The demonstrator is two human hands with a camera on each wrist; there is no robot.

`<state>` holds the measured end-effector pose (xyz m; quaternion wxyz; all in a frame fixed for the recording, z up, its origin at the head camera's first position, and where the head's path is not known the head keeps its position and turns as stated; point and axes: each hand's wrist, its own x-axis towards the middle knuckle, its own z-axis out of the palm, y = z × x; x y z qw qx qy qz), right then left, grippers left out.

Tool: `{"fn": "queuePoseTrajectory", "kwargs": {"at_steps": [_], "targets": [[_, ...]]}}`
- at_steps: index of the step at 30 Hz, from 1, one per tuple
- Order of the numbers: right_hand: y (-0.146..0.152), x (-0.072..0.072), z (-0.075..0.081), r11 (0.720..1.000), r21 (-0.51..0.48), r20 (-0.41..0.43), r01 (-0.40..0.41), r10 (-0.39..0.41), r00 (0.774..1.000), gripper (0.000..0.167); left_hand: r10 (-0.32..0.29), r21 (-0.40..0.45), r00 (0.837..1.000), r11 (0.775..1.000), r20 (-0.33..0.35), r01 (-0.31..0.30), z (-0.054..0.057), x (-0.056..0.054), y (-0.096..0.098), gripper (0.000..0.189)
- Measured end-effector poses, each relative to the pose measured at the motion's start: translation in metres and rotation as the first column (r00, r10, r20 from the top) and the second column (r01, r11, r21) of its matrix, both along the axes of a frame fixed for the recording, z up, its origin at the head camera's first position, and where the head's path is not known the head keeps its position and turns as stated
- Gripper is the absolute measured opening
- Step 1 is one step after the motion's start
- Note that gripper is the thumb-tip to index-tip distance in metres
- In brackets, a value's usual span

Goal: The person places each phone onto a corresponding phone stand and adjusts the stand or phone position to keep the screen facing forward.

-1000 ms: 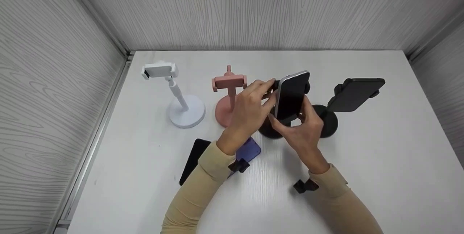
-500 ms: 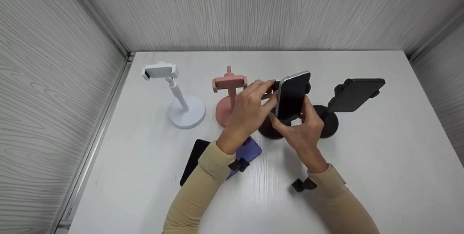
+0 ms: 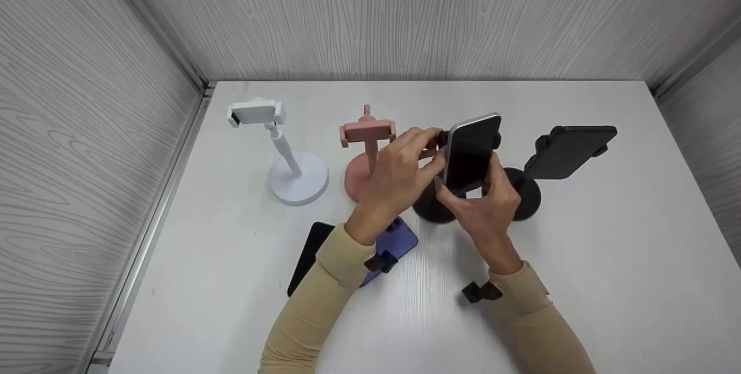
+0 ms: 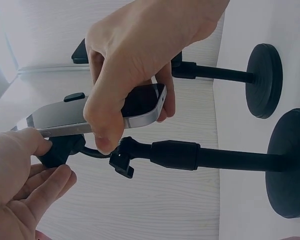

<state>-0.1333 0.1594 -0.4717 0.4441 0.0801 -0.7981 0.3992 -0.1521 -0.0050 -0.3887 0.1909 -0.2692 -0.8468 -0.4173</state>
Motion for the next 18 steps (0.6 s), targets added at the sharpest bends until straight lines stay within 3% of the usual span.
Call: {"fn": "queuePoseTrajectory", "kwargs": {"at_steps": [18], "targets": [[-0.0012, -0.0064, -0.0066, 0.995, 0.013, -0.045, 0.098, -0.097, 0.994, 0.067, 0.032, -0.045, 0.997, 0.998, -0.071, -0.036, -0.0008, -0.0004, -0.0009, 0.027]]}}
